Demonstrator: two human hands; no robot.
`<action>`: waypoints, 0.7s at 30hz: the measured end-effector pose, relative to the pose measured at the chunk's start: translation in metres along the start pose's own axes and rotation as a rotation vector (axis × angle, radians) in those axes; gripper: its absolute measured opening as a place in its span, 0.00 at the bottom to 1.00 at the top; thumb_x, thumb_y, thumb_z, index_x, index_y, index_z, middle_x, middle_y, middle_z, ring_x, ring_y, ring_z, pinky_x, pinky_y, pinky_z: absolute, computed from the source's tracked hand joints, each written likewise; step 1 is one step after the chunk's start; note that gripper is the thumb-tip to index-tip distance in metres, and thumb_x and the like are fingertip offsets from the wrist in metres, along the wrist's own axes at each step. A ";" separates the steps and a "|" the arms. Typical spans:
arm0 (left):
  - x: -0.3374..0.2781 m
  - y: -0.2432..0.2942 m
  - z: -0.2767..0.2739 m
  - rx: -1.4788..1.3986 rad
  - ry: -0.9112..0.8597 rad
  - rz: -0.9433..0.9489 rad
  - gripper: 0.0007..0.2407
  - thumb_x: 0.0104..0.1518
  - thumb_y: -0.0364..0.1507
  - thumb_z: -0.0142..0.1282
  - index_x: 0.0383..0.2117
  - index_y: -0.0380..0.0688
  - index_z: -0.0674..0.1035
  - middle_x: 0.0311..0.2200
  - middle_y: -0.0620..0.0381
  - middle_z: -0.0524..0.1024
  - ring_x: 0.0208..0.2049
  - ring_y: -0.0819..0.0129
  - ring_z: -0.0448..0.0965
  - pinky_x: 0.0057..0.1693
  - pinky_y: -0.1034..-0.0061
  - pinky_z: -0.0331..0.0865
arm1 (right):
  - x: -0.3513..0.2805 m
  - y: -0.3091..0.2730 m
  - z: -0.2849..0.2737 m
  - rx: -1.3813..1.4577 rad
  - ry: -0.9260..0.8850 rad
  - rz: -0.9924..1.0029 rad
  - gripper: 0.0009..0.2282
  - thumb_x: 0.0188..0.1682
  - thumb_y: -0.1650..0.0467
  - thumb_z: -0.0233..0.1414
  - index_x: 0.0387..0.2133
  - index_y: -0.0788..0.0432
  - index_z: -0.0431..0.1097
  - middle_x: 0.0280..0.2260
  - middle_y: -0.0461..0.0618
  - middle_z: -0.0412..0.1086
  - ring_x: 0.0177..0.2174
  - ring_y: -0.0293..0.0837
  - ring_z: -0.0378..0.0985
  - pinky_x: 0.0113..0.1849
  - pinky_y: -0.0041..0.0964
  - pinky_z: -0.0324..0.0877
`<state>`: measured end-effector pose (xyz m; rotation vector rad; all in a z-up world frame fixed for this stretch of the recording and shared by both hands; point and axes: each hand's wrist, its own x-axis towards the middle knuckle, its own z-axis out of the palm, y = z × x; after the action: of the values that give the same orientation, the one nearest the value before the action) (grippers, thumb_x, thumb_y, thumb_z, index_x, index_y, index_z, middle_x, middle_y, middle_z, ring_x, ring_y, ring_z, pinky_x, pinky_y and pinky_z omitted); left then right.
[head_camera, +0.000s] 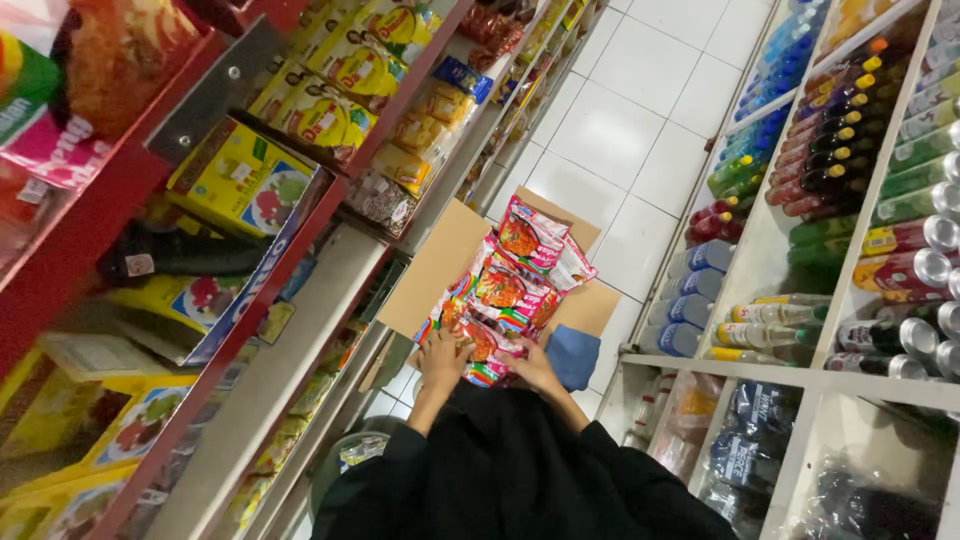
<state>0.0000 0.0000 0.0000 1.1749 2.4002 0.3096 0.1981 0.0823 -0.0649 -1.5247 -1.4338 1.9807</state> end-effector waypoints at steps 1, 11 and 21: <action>0.001 -0.006 0.002 -0.002 0.008 0.002 0.28 0.53 0.45 0.64 0.53 0.40 0.70 0.50 0.42 0.71 0.54 0.43 0.70 0.56 0.46 0.64 | -0.006 -0.009 0.001 -0.002 0.000 -0.008 0.26 0.43 0.68 0.66 0.52 0.65 0.66 0.39 0.58 0.74 0.31 0.42 0.78 0.34 0.39 0.76; -0.024 -0.014 -0.070 -0.646 0.133 0.175 0.13 0.56 0.34 0.63 0.39 0.37 0.83 0.31 0.49 0.77 0.31 0.62 0.78 0.40 0.70 0.71 | -0.075 -0.134 -0.013 -0.047 -0.291 -0.119 0.21 0.45 0.64 0.63 0.48 0.62 0.70 0.41 0.47 0.75 0.43 0.36 0.75 0.46 0.33 0.70; -0.065 -0.041 -0.086 -1.235 -0.127 0.007 0.15 0.63 0.38 0.56 0.42 0.38 0.85 0.31 0.69 0.78 0.34 0.86 0.72 0.43 0.88 0.65 | -0.077 -0.123 0.005 0.252 -0.483 0.037 0.23 0.46 0.68 0.61 0.56 0.63 0.69 0.47 0.50 0.78 0.45 0.40 0.81 0.50 0.38 0.74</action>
<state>-0.0348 -0.0772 0.0784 0.5528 1.5318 1.3902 0.1840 0.0855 0.0793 -1.0164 -1.2456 2.5583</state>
